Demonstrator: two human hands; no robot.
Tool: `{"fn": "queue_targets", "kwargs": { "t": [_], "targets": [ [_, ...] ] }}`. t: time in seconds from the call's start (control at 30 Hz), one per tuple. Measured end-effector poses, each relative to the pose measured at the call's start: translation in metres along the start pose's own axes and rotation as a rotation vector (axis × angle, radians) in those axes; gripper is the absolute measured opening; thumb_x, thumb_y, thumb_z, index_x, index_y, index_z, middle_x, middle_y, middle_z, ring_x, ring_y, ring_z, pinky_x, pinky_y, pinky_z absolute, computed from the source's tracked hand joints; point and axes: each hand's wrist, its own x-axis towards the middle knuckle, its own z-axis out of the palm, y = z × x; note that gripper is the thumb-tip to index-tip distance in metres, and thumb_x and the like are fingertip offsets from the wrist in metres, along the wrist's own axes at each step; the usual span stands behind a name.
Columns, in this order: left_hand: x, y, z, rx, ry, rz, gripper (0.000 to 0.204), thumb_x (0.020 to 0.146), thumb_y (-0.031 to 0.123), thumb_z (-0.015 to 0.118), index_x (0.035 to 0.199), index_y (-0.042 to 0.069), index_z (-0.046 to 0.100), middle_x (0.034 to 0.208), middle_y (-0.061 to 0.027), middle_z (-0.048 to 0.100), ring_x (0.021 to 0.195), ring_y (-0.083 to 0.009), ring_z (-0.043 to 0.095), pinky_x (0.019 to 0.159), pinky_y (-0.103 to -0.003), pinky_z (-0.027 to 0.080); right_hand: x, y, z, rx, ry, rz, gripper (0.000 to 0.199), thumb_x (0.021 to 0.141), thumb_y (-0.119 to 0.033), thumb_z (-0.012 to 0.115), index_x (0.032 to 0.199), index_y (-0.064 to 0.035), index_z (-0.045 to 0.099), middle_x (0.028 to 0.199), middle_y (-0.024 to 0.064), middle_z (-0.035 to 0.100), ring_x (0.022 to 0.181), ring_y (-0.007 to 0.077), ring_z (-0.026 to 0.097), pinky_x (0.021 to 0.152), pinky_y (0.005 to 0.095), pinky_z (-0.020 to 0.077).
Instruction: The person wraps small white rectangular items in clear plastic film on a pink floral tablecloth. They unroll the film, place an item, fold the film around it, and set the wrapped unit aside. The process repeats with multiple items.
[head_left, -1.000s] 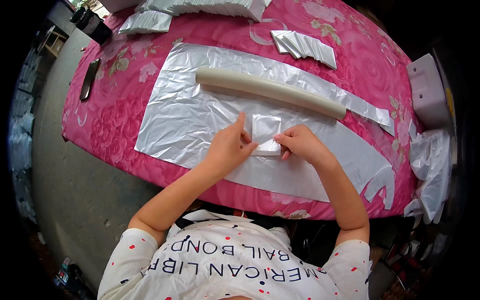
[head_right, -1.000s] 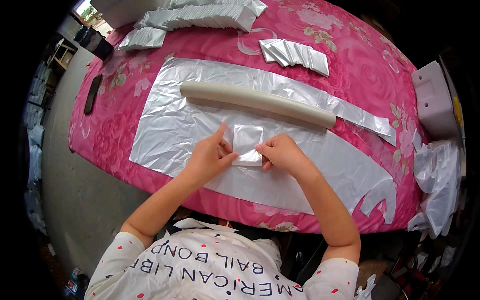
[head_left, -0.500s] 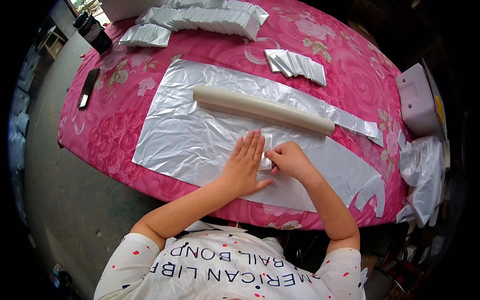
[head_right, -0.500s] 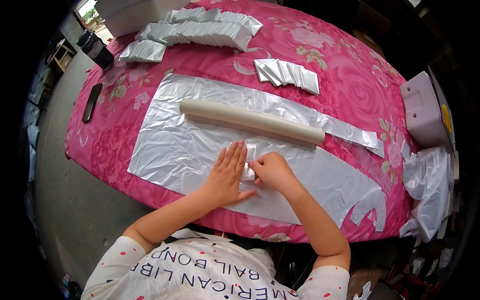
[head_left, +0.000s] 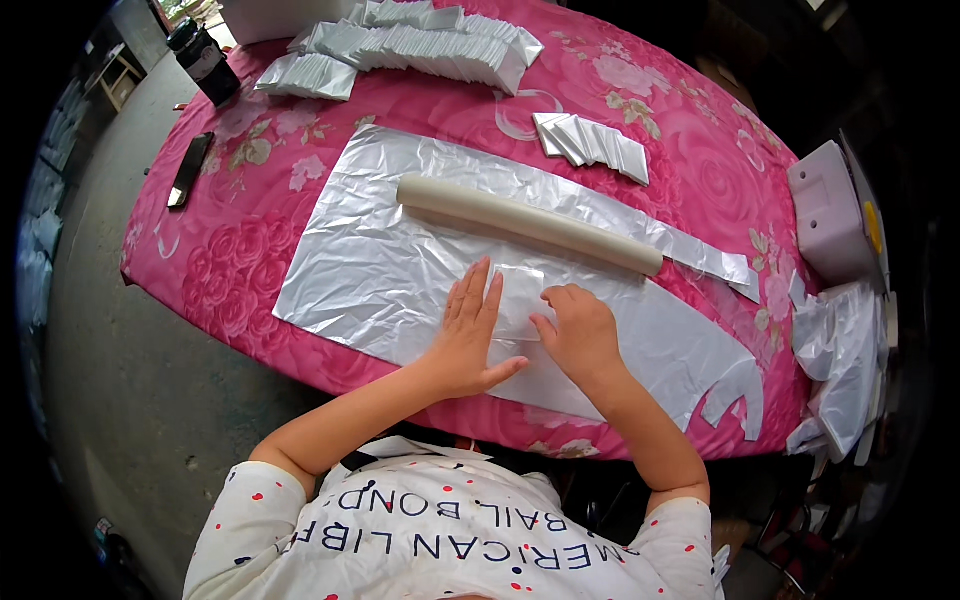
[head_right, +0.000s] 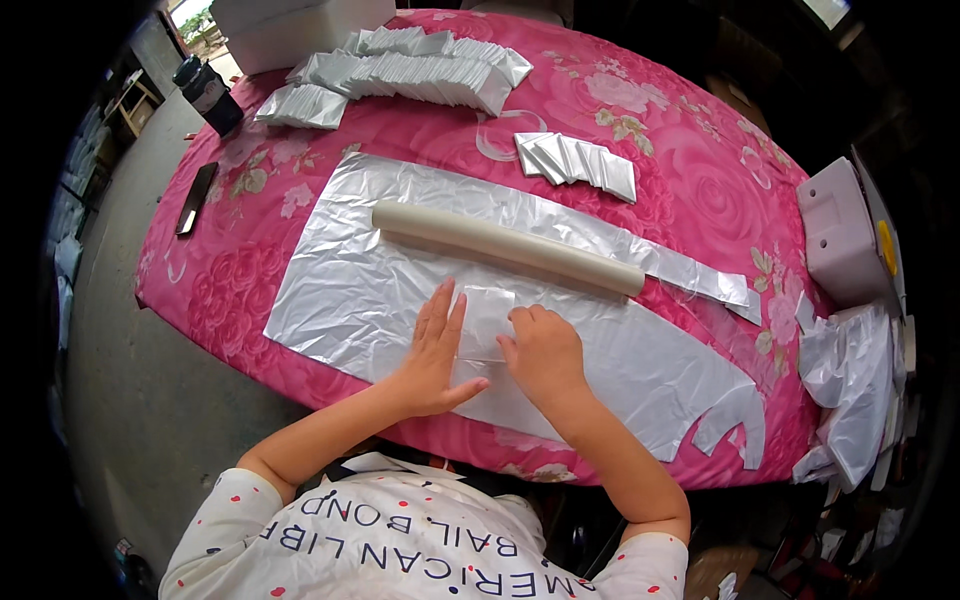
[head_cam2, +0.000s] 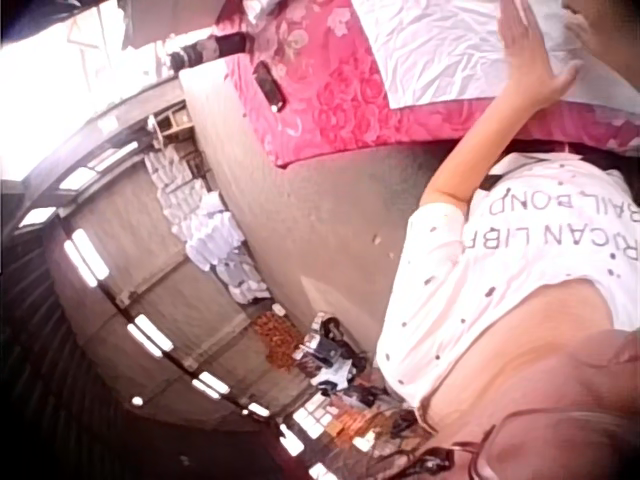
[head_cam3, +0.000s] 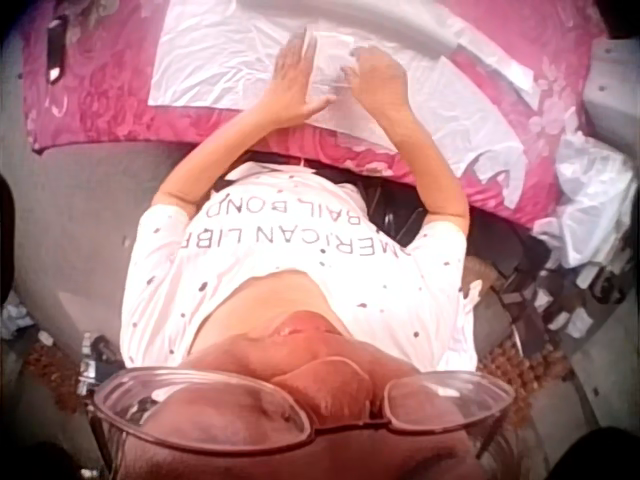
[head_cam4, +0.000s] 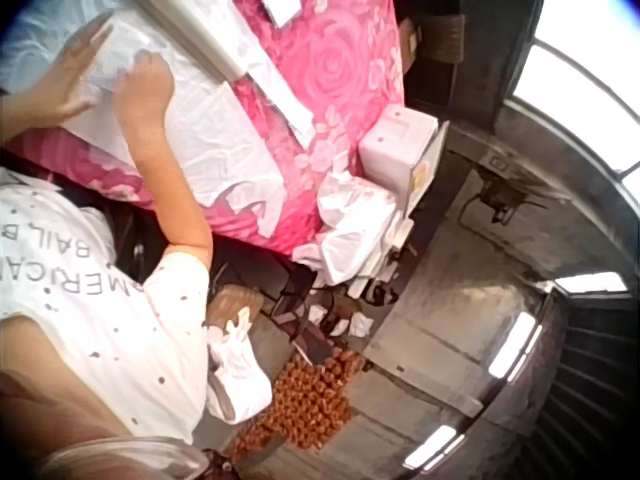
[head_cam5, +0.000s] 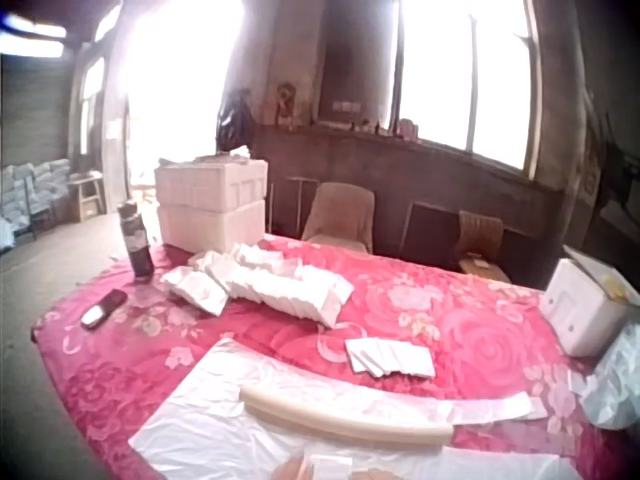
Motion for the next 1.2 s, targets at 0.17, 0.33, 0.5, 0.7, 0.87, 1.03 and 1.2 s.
{"fn": "queue_targets", "kwargs": {
  "t": [0.17, 0.33, 0.5, 0.7, 0.87, 1.03, 1.2],
  "targets": [
    [-0.070, 0.003, -0.056, -0.889, -0.204, -0.558, 0.037, 0.088, 0.012, 0.055, 0.121, -0.004, 0.048, 0.114, -0.0173, 0.056, 0.105, -0.0215, 0.055, 0.090, -0.032, 0.043, 0.027, -0.007, 0.048, 0.045, 0.058, -0.295, 0.057, 0.081, -0.035, 0.059, 0.126, -0.0005, 0.046, 0.132, 0.0199, 0.042, 0.125, 0.0349, 0.036, 0.104, 0.0454, 0.0257],
    [-0.157, -0.009, -0.071, -0.986, -0.339, -1.191, 0.028, 0.092, 0.016, 0.052, 0.109, -0.006, 0.057, 0.103, -0.0133, 0.064, 0.088, -0.0150, 0.062, 0.077, -0.025, 0.050, 0.010, -0.072, 0.086, 0.170, -0.104, -0.262, 0.062, 0.089, -0.044, 0.045, 0.135, -0.0032, 0.035, 0.145, 0.0216, 0.021, 0.136, 0.0349, 0.017, 0.109, 0.0468, 0.0115],
    [-0.173, -0.007, -0.070, -1.050, 0.001, -1.258, 0.022, 0.090, 0.013, 0.054, 0.103, -0.003, 0.061, 0.096, -0.0122, 0.066, 0.078, -0.0145, 0.063, 0.067, -0.025, 0.051, -0.020, -0.135, 0.108, 0.412, -0.300, -0.469, 0.056, 0.091, -0.035, 0.044, 0.136, -0.0023, 0.034, 0.144, 0.0225, 0.021, 0.136, 0.0364, 0.013, 0.109, 0.0483, 0.0081],
    [-0.128, 0.010, -0.104, -0.176, -0.318, -0.734, 0.011, 0.076, 0.010, 0.066, 0.084, 0.002, 0.068, 0.070, -0.0079, 0.065, 0.063, -0.0149, 0.062, 0.057, -0.029, 0.049, -0.015, -0.115, 0.078, 0.212, -0.431, -0.721, 0.021, 0.083, -0.018, 0.055, 0.098, -0.0040, 0.057, 0.139, 0.0211, 0.032, 0.137, 0.0360, 0.013, 0.108, 0.0529, 0.0088],
    [-0.051, 0.005, -0.119, -0.229, -0.185, -0.296, 0.037, 0.073, 0.010, 0.070, 0.108, 0.004, 0.060, 0.109, -0.0123, 0.062, 0.095, -0.0238, 0.061, 0.080, -0.032, 0.049, 0.024, -0.039, 0.013, 0.513, 0.005, -0.601, 0.010, 0.072, -0.008, 0.068, 0.078, -0.0064, 0.060, 0.093, 0.0070, 0.057, 0.097, 0.0280, 0.051, 0.085, 0.0375, 0.0418],
    [0.071, -0.028, -0.102, -0.638, -0.101, -0.429, 0.041, 0.083, 0.010, 0.062, 0.121, -0.001, 0.050, 0.120, -0.0099, 0.054, 0.108, -0.0180, 0.054, 0.090, -0.028, 0.045, 0.105, 0.098, -0.041, 0.915, 0.307, 0.173, 0.013, 0.084, -0.012, 0.063, 0.087, 0.0009, 0.065, 0.076, -0.0002, 0.060, 0.067, 0.0059, 0.053, 0.061, 0.0215, 0.0430],
    [0.196, -0.046, -0.045, -0.850, -0.021, -0.606, 0.053, 0.084, 0.031, 0.061, 0.122, -0.003, 0.048, 0.119, -0.0147, 0.053, 0.109, -0.0211, 0.050, 0.092, -0.033, 0.039, 0.152, 0.235, -0.054, 0.623, 0.457, 0.400, 0.021, 0.081, -0.016, 0.064, 0.089, 0.0029, 0.065, 0.076, 0.0054, 0.065, 0.067, 0.0096, 0.057, 0.062, 0.0252, 0.0456]
  ]
}}
